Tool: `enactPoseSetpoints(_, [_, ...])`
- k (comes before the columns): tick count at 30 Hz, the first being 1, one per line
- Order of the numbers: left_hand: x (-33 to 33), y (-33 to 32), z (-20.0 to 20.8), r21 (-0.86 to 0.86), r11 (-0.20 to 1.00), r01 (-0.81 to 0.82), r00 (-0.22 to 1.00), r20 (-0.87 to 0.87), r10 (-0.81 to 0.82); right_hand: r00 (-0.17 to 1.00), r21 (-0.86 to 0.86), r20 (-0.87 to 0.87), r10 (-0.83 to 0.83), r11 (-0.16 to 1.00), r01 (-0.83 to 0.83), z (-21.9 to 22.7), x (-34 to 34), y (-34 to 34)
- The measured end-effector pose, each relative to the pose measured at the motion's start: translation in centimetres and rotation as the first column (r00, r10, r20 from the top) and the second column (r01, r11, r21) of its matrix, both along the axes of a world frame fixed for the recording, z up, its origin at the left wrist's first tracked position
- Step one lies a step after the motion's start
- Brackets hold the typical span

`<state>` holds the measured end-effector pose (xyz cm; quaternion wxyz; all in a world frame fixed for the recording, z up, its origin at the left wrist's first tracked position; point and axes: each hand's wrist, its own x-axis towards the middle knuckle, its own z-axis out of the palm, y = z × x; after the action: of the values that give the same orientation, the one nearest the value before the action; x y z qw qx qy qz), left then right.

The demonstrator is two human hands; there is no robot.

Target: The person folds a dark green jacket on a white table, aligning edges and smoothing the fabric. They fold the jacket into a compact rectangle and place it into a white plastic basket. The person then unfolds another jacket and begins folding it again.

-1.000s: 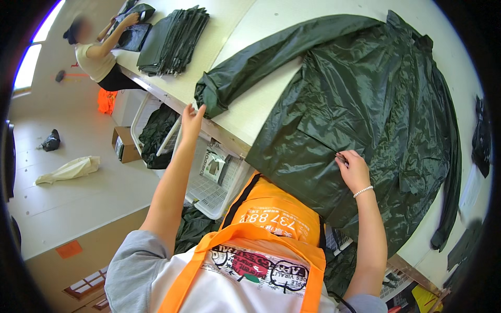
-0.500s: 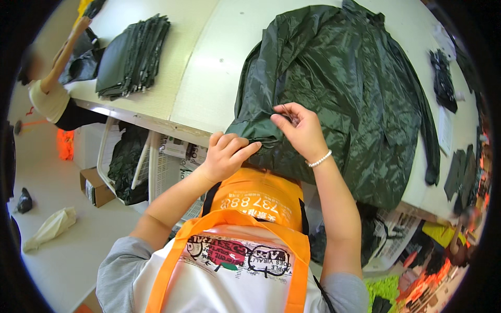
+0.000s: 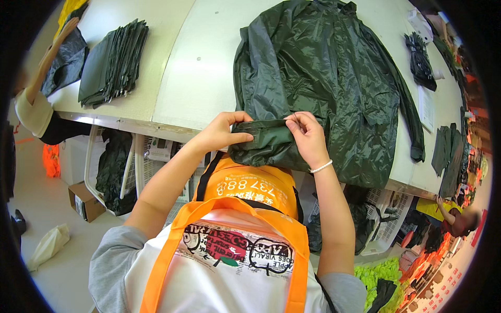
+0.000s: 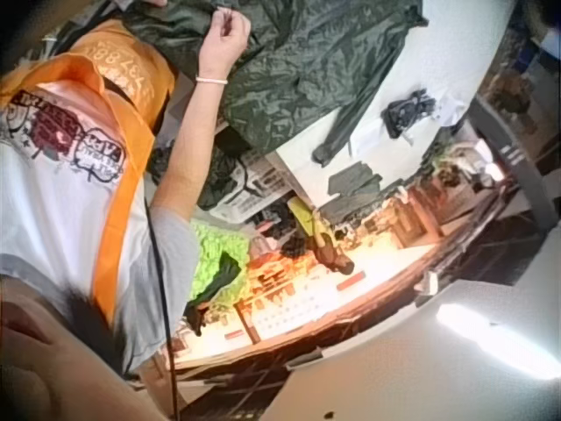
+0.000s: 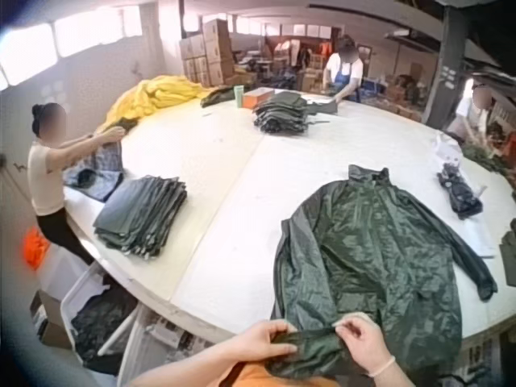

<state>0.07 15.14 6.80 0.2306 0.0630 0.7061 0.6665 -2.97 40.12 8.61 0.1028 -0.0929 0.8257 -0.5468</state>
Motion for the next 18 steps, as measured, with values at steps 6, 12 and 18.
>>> enactPoseSetpoints(6, [-1.0,1.2,2.7,0.06,0.997,-0.048,0.999,0.027,0.046,0.921,0.102,-0.346,0.18,0.983,-0.154,4.8,0.4,-2.2])
enactPoseSetpoints(12, [-1.4,1.8,3.6,0.036,0.995,-0.096,0.995,-0.032,0.097,0.814,0.219,-0.511,0.277,0.957,-0.188,3.5,-1.1,-2.9])
enactPoseSetpoints(18, [-1.3,3.1,4.0,-0.003,0.949,-0.314,0.887,-0.358,0.292,0.878,0.117,-0.4,0.264,0.964,-0.237,4.6,-1.7,-3.0])
